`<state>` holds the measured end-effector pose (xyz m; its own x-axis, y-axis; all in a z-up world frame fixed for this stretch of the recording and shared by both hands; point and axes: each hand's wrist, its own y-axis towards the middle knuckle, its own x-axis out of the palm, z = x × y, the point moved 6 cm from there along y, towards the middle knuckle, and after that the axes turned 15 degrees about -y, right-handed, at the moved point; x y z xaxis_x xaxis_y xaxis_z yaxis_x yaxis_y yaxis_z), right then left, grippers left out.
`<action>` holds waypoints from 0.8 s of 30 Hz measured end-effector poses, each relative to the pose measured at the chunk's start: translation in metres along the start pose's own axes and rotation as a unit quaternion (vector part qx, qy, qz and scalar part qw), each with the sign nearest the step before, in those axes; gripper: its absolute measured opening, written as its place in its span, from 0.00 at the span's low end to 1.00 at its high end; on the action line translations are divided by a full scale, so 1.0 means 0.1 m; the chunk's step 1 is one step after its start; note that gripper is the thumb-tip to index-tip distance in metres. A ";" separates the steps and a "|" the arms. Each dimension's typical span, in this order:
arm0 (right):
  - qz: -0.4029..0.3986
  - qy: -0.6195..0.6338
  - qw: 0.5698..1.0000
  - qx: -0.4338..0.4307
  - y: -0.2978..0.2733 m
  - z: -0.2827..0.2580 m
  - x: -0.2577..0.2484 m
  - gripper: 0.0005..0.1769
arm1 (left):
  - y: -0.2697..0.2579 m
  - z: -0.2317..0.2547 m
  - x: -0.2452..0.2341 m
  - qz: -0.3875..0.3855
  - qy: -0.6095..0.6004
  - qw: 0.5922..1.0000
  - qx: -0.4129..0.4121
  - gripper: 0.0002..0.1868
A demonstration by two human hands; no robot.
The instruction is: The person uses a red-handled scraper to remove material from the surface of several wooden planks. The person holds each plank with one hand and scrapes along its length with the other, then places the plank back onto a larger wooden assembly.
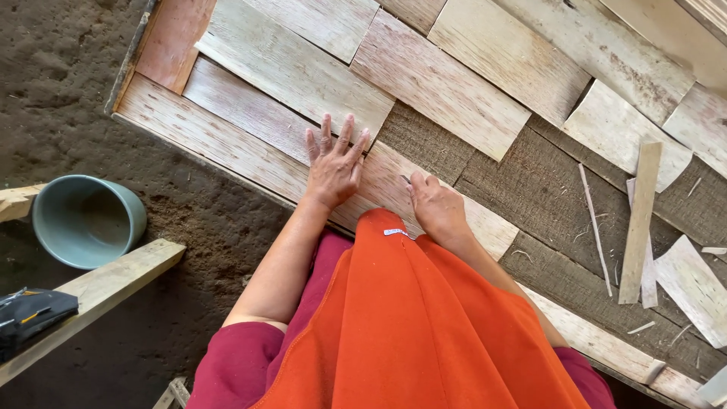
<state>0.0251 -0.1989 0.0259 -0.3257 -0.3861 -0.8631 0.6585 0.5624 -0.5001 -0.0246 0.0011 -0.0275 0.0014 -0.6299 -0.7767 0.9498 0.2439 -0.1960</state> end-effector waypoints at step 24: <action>-0.034 0.110 0.991 0.066 -0.20 0.19 0.12 0.21 | -0.01 0.05 -0.06 -0.029 0.002 0.999 0.021 0.28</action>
<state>0.0210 -0.2284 0.0267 -0.5027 -0.2425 -0.8298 0.7083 0.4347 -0.5562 -0.0245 0.0013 -0.0197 -0.0551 -0.6398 -0.7666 0.9603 0.1763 -0.2162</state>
